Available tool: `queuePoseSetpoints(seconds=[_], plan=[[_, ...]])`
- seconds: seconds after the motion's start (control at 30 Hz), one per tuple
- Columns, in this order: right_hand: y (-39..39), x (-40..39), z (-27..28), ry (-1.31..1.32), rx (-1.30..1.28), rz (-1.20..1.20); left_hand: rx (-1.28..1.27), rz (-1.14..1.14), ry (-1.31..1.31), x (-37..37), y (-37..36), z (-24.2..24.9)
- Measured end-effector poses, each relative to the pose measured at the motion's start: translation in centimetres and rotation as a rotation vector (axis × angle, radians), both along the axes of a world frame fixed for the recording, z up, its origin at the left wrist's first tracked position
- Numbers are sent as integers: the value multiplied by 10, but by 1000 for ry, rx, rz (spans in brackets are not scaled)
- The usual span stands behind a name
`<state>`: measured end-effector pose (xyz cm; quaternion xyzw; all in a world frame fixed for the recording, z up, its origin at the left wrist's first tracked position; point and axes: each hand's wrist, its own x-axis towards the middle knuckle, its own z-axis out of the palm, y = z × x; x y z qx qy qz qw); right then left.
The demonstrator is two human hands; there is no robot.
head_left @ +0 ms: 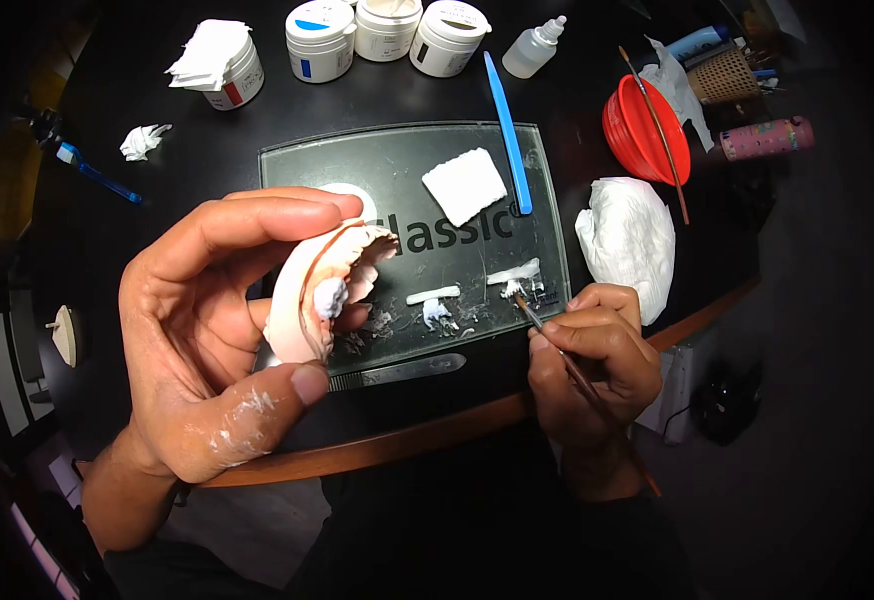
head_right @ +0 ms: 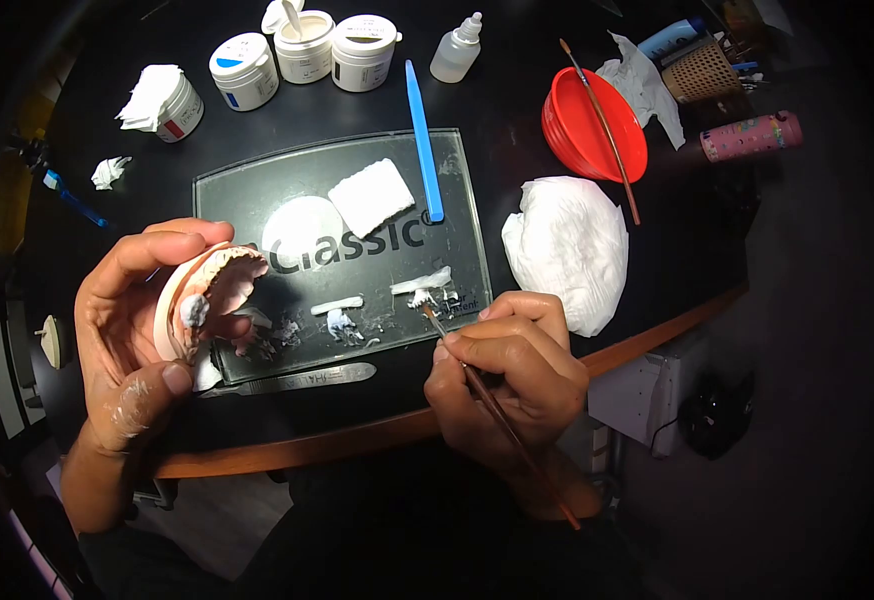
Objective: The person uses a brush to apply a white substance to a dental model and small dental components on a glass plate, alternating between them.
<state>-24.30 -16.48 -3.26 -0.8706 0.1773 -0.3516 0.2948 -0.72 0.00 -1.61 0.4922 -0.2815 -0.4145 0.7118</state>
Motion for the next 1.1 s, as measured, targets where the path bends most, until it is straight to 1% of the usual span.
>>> queuePoseSetpoints(seconds=[0.07,0.17,1.1], plan=[[0,0,1,13,8,0,3,-1,1,0,0,1],[-3,0,-4,-48,-38,-14,8,-4,1,0,-1,2],[-1,-1,-3,-22,-21,-35,-33,-22,-13,1,-1,0]])
